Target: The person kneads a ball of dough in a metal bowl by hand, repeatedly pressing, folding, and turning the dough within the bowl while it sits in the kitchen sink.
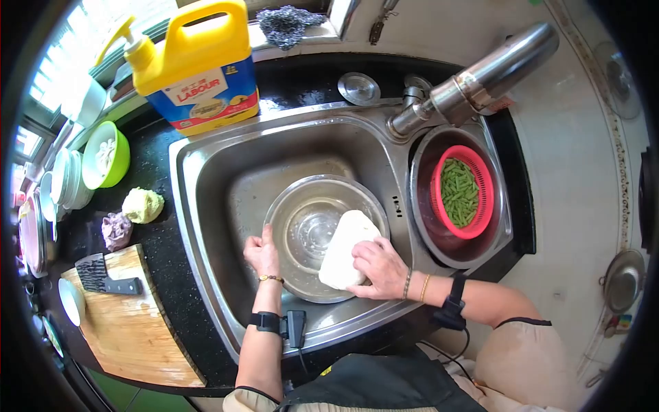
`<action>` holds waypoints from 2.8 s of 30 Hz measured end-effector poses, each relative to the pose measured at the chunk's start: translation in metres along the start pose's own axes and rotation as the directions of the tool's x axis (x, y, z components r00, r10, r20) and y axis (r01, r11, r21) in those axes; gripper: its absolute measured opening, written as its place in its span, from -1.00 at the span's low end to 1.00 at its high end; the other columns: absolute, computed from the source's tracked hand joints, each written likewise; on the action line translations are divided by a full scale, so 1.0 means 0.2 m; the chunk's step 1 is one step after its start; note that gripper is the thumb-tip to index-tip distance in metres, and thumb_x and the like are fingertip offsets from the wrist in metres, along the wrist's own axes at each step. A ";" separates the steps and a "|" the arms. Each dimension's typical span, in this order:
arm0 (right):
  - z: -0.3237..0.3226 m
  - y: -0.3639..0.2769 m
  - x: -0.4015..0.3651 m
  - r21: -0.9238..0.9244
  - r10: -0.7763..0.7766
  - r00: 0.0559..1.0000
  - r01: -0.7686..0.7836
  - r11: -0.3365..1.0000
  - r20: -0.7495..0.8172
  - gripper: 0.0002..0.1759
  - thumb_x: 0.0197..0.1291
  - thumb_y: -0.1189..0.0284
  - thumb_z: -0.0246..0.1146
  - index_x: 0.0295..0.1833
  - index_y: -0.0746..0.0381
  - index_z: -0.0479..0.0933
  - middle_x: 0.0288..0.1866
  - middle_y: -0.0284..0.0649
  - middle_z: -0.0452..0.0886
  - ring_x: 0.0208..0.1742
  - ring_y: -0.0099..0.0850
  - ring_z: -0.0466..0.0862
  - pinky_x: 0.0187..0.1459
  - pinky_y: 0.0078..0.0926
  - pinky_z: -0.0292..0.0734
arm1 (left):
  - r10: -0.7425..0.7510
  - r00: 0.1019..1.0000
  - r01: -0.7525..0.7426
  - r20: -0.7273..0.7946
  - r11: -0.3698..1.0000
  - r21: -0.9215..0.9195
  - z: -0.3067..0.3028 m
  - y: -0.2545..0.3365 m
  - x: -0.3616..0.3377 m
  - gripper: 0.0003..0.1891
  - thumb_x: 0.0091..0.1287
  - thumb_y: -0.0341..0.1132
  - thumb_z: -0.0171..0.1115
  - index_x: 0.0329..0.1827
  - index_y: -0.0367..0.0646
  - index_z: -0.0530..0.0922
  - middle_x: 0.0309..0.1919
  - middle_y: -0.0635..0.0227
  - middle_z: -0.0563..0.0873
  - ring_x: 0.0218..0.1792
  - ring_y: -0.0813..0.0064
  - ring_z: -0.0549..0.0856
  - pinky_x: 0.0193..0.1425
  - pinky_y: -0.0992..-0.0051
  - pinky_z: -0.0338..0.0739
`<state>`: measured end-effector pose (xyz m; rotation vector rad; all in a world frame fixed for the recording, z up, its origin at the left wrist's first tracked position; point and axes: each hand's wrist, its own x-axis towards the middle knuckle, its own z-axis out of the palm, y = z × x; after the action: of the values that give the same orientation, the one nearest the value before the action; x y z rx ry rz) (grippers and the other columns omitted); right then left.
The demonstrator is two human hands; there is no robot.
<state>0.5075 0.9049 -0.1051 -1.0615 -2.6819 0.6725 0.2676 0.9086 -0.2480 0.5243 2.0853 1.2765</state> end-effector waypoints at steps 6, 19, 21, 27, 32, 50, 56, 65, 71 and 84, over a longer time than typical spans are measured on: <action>0.12 0.00 0.29 -0.258 0.095 0.986 -0.058 0.964 0.135 -0.69 0.03 0.18 0.26 -0.33 0.24 0.52 -0.33 -0.18 0.52 -0.18 -0.27 0.49 -0.04 -0.23 0.29 | -0.001 1.000 0.001 -0.002 1.000 0.012 0.00 0.03 -0.01 -0.48 0.09 -0.18 0.44 -0.74 -0.13 0.22 -0.75 0.53 0.28 -0.64 0.63 0.20 -0.59 0.45 0.21; 0.22 -0.05 0.12 -0.284 0.026 0.973 0.042 0.958 0.230 -0.61 0.04 0.14 0.17 -0.11 0.19 0.50 -0.01 -0.20 0.48 0.11 -0.29 0.43 0.22 -0.04 0.12 | -0.074 0.997 0.072 0.010 0.992 0.108 0.00 0.08 -0.03 -0.46 0.09 -0.04 0.39 -0.67 -0.17 0.22 -0.76 0.33 0.28 -0.65 0.40 0.24 -0.53 0.29 0.26; 0.27 -0.03 0.12 -0.231 0.074 0.985 -0.036 0.972 0.158 -0.60 0.01 0.14 0.19 -0.12 0.19 0.49 -0.05 -0.22 0.50 0.09 -0.29 0.44 0.24 -0.02 0.07 | -0.066 0.998 0.066 0.001 0.992 0.111 0.01 0.09 -0.04 -0.47 0.09 -0.05 0.38 -0.67 -0.18 0.23 -0.76 0.29 0.29 -0.65 0.36 0.24 -0.52 0.27 0.27; 0.38 0.10 0.16 -0.279 -0.045 0.981 0.098 0.955 0.191 -0.57 -0.10 0.09 0.19 -0.16 0.14 0.50 -0.08 -0.24 0.51 0.05 -0.30 0.46 0.25 -0.01 0.07 | -0.080 0.997 0.080 -0.005 0.988 0.129 0.00 0.12 -0.04 -0.49 0.10 -0.06 0.37 -0.65 -0.19 0.24 -0.76 0.25 0.29 -0.66 0.30 0.27 -0.51 0.25 0.27; 0.41 0.17 0.23 -0.274 -0.135 0.962 0.199 0.941 0.237 -0.62 -0.10 0.09 0.18 -0.23 0.11 0.49 -0.16 -0.26 0.51 0.00 -0.32 0.48 0.26 0.01 0.07 | -0.081 0.997 0.080 0.002 0.988 0.133 0.00 0.11 -0.05 -0.49 0.10 -0.06 0.37 -0.65 -0.20 0.24 -0.76 0.26 0.29 -0.67 0.30 0.26 -0.52 0.24 0.27; 0.49 0.34 0.51 -0.155 -0.272 0.931 0.314 0.937 0.245 -0.70 -0.10 0.11 0.20 -0.46 0.13 0.42 -0.50 -0.25 0.43 -0.31 -0.30 0.48 -0.11 -0.21 0.29 | -0.120 0.993 0.122 -0.018 0.983 0.136 0.00 0.12 -0.06 -0.50 0.11 -0.09 0.39 -0.65 -0.17 0.24 -0.74 0.33 0.32 -0.64 0.42 0.28 -0.51 0.31 0.29; 0.56 0.36 0.60 -0.159 -0.247 0.940 0.287 0.945 0.235 -0.70 -0.08 0.09 0.19 -0.49 0.12 0.46 -0.54 -0.27 0.46 -0.34 -0.33 0.48 -0.17 -0.25 0.28 | -0.135 0.991 0.137 -0.027 0.984 0.113 0.00 0.13 -0.06 -0.50 0.10 -0.08 0.40 -0.64 -0.17 0.25 -0.74 0.31 0.36 -0.65 0.40 0.31 -0.51 0.30 0.29; 0.61 0.36 0.66 -0.197 -0.148 0.952 0.205 0.959 0.269 -0.64 0.01 0.06 0.15 -0.41 0.15 0.55 -0.44 -0.22 0.57 -0.28 -0.30 0.57 -0.06 -0.26 0.33 | -0.089 0.996 0.092 -0.028 0.980 0.179 0.00 0.11 -0.06 -0.49 0.09 -0.02 0.38 -0.65 -0.18 0.26 -0.73 0.22 0.41 -0.65 0.27 0.35 -0.49 0.25 0.32; 0.48 0.28 0.55 -0.315 0.034 0.982 -0.093 0.944 -0.188 -0.52 0.12 0.09 0.13 -0.09 0.31 0.48 -0.20 -0.01 0.50 -0.01 -0.17 0.48 0.07 -0.21 0.32 | -0.065 0.998 0.066 -0.008 0.981 0.184 -0.02 0.10 -0.07 -0.49 0.10 -0.01 0.36 -0.63 -0.21 0.29 -0.72 0.16 0.42 -0.63 0.19 0.37 -0.46 0.22 0.34; 0.22 0.40 0.62 0.089 0.652 0.665 -0.722 0.687 0.364 -0.46 0.18 -0.02 0.12 -0.42 0.30 0.60 -0.47 -0.07 0.65 -0.41 -0.30 0.66 -0.35 -0.39 0.53 | -0.209 0.978 0.202 0.003 0.949 0.244 -0.03 0.12 -0.07 -0.49 0.12 0.07 0.29 -0.56 -0.25 0.36 -0.58 0.06 0.54 -0.51 0.06 0.52 -0.37 0.17 0.39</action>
<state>0.4514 1.0253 -0.1813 -2.0873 -2.2518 1.3316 0.2735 0.9063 -0.2201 0.4133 2.2194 0.8969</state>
